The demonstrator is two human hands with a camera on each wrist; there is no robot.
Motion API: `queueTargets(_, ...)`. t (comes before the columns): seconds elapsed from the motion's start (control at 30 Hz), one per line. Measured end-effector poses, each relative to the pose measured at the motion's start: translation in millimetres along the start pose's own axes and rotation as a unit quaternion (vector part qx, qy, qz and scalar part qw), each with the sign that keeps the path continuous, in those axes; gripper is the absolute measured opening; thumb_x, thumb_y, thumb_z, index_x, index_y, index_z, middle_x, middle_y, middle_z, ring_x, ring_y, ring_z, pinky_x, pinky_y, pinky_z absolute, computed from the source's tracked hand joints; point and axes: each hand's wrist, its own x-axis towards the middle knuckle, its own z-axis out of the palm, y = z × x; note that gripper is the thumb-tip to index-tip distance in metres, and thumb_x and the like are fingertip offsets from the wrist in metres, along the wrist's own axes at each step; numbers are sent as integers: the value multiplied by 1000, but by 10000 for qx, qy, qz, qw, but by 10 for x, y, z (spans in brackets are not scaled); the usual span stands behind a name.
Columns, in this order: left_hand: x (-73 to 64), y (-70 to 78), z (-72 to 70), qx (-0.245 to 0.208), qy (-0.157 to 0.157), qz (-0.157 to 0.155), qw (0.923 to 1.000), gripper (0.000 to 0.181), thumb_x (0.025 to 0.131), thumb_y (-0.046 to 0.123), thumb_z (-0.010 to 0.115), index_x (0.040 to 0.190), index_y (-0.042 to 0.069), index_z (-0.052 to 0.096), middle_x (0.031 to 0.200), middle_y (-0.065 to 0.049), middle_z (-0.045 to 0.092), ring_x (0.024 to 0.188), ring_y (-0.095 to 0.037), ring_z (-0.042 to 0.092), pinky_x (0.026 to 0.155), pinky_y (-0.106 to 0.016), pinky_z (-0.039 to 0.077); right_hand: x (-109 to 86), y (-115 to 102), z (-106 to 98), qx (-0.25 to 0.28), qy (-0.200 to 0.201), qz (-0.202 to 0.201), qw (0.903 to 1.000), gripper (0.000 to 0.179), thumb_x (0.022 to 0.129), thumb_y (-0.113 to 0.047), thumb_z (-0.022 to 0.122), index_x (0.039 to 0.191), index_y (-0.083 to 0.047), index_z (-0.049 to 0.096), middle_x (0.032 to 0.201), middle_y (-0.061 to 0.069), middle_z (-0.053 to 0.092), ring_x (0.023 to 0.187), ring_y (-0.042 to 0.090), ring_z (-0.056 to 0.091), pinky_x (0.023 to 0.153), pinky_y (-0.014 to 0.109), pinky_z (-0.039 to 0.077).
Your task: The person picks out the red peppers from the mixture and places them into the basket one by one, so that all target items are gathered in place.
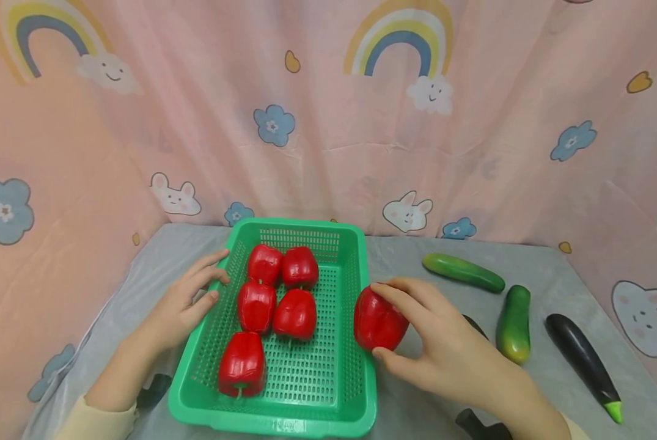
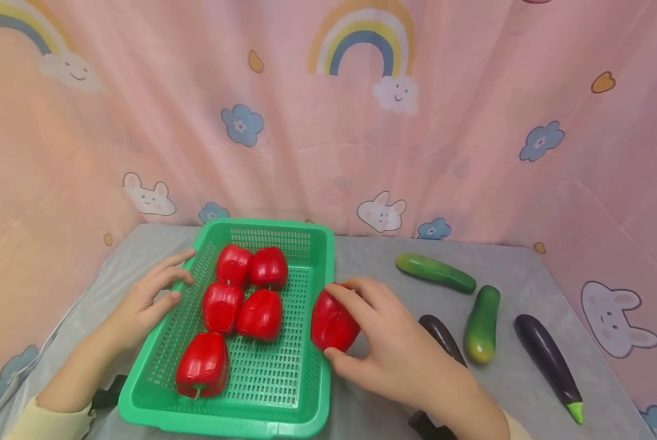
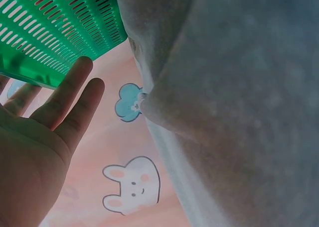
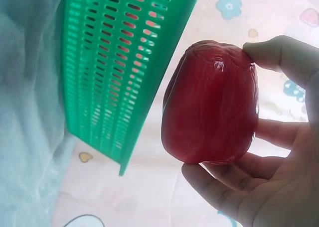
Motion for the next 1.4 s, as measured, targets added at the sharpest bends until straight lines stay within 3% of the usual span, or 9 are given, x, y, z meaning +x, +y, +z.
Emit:
queueTargets(0.53,3,-18,1,-15,17,15,10000,19,102,5,64,120,10,67,167,-13,47,148,-37,49,99,-69,53,249,-141,77,112,79,-732,9972,81,82,-26,93,154,-17,58,147,1,59,131,19,56,84,37,64)
queueTargets(1.17,7,-7,-5,44,-30,1,10000,19,102,6,65,121,8,67,167,-14,47,147,-39,50,99,-69,53,487,-339,291,843,-412,-929,9912,80,86,-32,91,157,-20,56,150,-2,55,134,16,54,90,34,62)
queueTargets(1.4,-4,-5,-4,37,-16,-38,10000,18,103,6,64,121,9,67,167,-12,47,146,-36,51,100,-68,52,496,-384,435,1044,-782,-1017,9862,78,89,-34,90,157,-18,55,151,-1,54,137,17,51,92,32,61)
